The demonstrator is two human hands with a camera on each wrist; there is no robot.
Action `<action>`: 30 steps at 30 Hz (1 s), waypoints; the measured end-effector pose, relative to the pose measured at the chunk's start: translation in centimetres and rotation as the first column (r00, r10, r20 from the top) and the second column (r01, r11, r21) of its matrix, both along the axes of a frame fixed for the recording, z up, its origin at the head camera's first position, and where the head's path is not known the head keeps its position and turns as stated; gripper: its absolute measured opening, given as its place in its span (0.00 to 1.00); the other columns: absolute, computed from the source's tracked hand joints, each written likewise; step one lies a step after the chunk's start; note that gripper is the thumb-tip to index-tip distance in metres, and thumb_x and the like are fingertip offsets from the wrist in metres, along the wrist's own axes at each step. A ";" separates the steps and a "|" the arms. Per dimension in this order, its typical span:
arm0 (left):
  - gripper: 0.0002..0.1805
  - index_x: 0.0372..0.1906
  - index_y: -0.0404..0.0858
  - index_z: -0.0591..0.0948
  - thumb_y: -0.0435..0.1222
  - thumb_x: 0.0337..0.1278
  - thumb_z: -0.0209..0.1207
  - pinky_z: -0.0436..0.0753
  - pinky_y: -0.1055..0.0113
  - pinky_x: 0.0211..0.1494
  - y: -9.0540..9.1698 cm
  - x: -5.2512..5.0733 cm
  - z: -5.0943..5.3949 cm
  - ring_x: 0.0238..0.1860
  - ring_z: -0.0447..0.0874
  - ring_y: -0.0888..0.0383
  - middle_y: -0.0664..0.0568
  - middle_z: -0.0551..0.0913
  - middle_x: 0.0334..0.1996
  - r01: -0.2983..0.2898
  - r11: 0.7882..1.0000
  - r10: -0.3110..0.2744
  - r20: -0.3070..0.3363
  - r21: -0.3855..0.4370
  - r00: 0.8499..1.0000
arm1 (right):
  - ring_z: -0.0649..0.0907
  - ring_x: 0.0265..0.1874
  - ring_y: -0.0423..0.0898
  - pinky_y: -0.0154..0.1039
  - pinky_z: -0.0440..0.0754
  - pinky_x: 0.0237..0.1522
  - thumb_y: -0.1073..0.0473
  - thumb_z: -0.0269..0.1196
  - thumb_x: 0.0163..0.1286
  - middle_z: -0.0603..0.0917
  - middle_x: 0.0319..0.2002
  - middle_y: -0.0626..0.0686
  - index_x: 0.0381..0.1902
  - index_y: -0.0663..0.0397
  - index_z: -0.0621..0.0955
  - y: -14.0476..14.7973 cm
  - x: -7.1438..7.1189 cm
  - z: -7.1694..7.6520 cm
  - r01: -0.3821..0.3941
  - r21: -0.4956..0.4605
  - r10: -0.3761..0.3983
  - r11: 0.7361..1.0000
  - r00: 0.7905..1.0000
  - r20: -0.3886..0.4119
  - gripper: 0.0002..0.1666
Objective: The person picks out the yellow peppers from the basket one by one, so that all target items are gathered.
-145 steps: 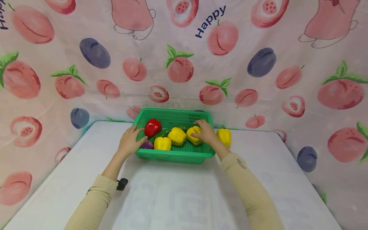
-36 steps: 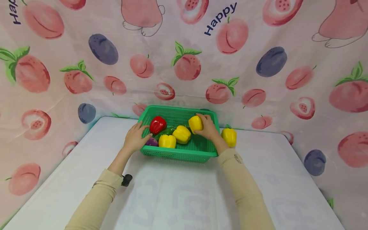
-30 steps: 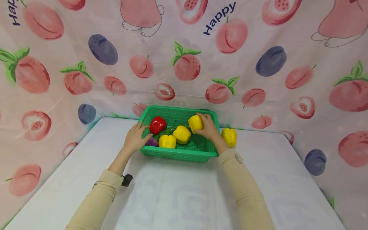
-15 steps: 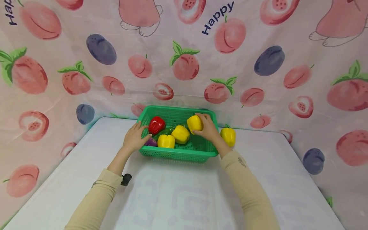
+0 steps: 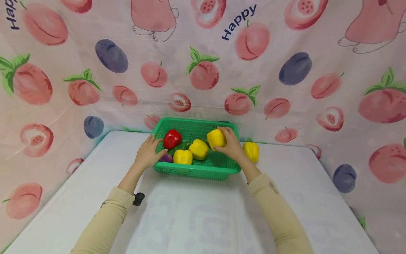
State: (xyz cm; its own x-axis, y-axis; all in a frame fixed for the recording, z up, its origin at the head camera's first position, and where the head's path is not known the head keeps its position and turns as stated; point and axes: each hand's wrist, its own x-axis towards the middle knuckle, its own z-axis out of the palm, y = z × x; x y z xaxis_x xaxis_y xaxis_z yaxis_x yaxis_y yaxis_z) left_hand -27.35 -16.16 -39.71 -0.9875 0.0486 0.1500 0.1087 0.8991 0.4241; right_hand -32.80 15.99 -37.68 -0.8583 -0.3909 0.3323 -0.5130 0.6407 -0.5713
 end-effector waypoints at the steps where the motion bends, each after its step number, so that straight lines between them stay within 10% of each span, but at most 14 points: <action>1: 0.34 0.68 0.35 0.64 0.51 0.64 0.50 0.50 0.45 0.75 0.0 0.0 0.0 0.74 0.46 0.38 0.33 0.51 0.72 0.000 1.000 0.000 0.002 0.000 1.000 | 0.71 0.58 0.63 0.60 0.73 0.59 0.58 0.70 0.56 0.62 0.66 0.65 0.69 0.57 0.63 0.0 0.2 0.1 0.000 -0.009 0.000 1.000 1.000 -0.001 0.45; 30: 0.32 0.67 0.35 0.66 0.51 0.65 0.49 0.49 0.44 0.75 -0.1 0.3 0.1 0.74 0.46 0.38 0.33 0.51 0.72 0.000 1.000 0.000 0.008 0.005 1.000 | 0.67 0.62 0.64 0.63 0.73 0.58 0.64 0.71 0.54 0.59 0.68 0.64 0.68 0.54 0.64 1.8 5.2 0.5 0.043 -0.218 -0.053 0.975 0.998 -0.040 0.45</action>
State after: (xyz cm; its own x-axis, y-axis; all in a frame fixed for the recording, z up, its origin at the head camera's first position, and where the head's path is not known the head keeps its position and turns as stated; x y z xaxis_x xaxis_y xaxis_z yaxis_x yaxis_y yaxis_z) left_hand -27.05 -16.22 -39.65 -0.9887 0.0482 0.1418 0.1053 0.8969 0.4294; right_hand -27.60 17.75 -37.16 -0.8563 -0.2644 0.4437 -0.5135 0.5284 -0.6761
